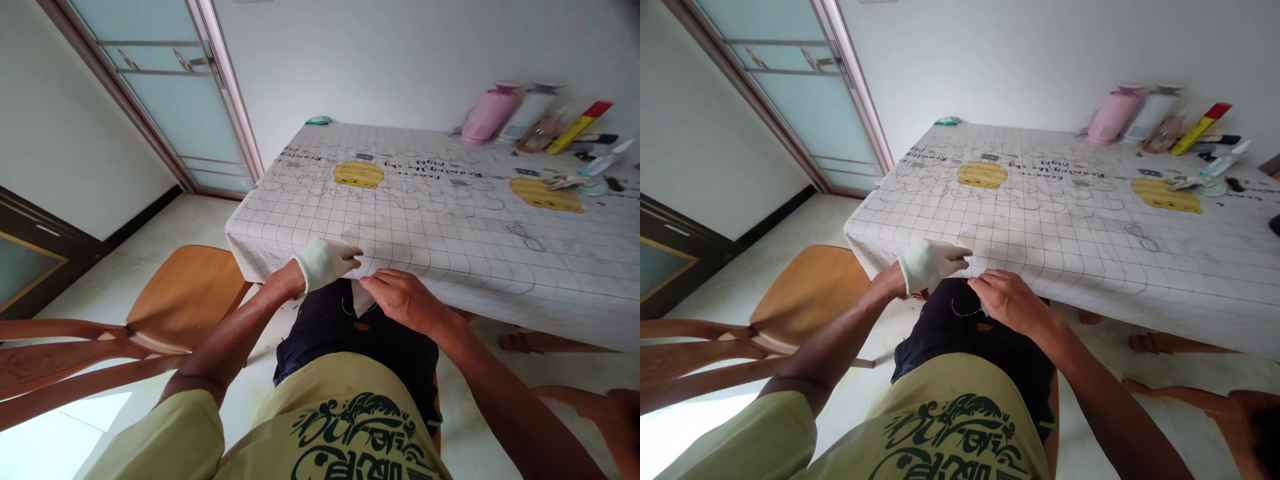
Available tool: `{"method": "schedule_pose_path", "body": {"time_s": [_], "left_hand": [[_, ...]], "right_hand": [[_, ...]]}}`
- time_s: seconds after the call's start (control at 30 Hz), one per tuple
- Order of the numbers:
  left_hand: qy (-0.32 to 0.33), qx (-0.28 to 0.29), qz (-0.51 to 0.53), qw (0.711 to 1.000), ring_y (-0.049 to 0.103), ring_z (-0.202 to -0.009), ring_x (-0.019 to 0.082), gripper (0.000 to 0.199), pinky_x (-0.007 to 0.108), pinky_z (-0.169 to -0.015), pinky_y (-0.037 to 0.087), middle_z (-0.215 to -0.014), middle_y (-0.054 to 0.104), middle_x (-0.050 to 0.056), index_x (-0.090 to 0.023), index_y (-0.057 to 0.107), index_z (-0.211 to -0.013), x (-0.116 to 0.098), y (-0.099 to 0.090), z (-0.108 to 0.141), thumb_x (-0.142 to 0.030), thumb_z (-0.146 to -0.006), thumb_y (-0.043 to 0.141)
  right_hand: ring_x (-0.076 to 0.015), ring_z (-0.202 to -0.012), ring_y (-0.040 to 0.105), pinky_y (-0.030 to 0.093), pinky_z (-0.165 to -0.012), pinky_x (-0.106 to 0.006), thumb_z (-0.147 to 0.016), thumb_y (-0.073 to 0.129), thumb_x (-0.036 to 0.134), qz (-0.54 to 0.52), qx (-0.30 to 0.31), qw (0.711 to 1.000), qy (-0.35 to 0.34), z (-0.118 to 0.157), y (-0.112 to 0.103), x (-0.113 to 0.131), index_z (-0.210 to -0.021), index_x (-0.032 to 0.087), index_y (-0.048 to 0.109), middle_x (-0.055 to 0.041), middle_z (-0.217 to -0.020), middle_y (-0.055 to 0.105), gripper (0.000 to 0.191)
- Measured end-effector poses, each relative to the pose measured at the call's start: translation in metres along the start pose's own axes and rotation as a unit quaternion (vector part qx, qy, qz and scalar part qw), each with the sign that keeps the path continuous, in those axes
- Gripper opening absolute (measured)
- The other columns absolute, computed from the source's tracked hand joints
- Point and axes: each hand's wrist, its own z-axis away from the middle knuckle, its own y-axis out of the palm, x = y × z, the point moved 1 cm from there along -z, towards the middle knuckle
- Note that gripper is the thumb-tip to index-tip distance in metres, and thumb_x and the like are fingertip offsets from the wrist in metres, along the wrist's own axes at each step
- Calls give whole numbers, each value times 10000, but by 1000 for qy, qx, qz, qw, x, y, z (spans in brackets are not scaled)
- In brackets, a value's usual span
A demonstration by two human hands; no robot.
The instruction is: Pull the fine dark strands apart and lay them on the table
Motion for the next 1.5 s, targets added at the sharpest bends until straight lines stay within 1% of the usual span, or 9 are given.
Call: {"method": "schedule_pose_path", "body": {"time_s": [0.2,0.33,0.47,0.67,0.93,1.13,1.27,1.4,1.5], "left_hand": [[69,61,-83,992,752,-827,192,293,252,-805,576,-900,810,26,-234,819,-1010,-5,7,4,-425,-903,624],[11,44,-101,994,751,-775,179,296,228,-683,558,-871,811,29,-252,821,-945,26,1,18,-443,-925,596],[-15,36,-84,996,746,-749,184,293,260,-746,571,-825,806,17,-269,800,-862,48,1,31,-451,-938,583],[-43,82,-34,995,743,-728,173,336,270,-763,574,-828,805,21,-232,794,-961,39,13,36,-466,-970,552],[-116,43,40,991,741,-699,133,262,232,-687,580,-792,791,-4,-207,788,-1112,42,22,12,-319,-929,638],[-97,-20,11,995,765,-766,135,227,243,-810,606,-833,801,-21,-239,803,-1082,40,11,11,-272,-911,657],[-123,-1,34,992,759,-745,154,271,261,-783,601,-796,795,-8,-209,783,-1114,38,-2,3,-313,-934,610],[-104,-6,60,993,739,-708,166,341,286,-783,594,-816,790,27,-174,762,-1122,40,-20,-5,-395,-966,555],[-112,-7,44,993,730,-705,176,342,291,-775,583,-801,784,33,-202,777,-1000,53,-26,-4,-443,-968,536]], "right_hand": [[-207,-807,696,567,-723,-350,-1039,508,154,-51,-66,996,32,-6,2,-15,-1107,228,728,-61,-898,752,242],[-209,-855,727,594,-738,-355,-1036,529,158,-58,-80,995,33,-13,2,-22,-1175,224,709,-72,-992,773,237],[-215,-866,743,602,-749,-359,-1021,546,163,-74,-98,991,62,-28,2,-31,-1147,220,710,-72,-1013,781,215],[-195,-753,723,584,-697,-341,-1026,522,206,-99,-112,985,87,-60,7,-41,-1109,235,738,-37,-873,769,234],[-216,-844,745,602,-753,-363,-1044,517,207,-121,-97,986,63,-94,29,-49,-1130,217,717,-68,-1002,785,217],[-217,-812,736,585,-727,-354,-1054,509,220,-124,-83,986,80,-108,41,-47,-1103,231,708,-66,-969,783,205],[-209,-810,730,568,-733,-345,-1053,522,232,-123,-80,985,85,-120,43,-46,-1108,227,696,-60,-969,778,183],[-181,-722,685,532,-689,-324,-1050,521,235,-128,-70,986,83,-140,45,-51,-1092,227,686,-34,-860,743,170],[-166,-660,633,498,-646,-306,-1055,507,250,-140,-51,985,82,-161,51,-59,-1087,228,676,-15,-774,692,174]]}}
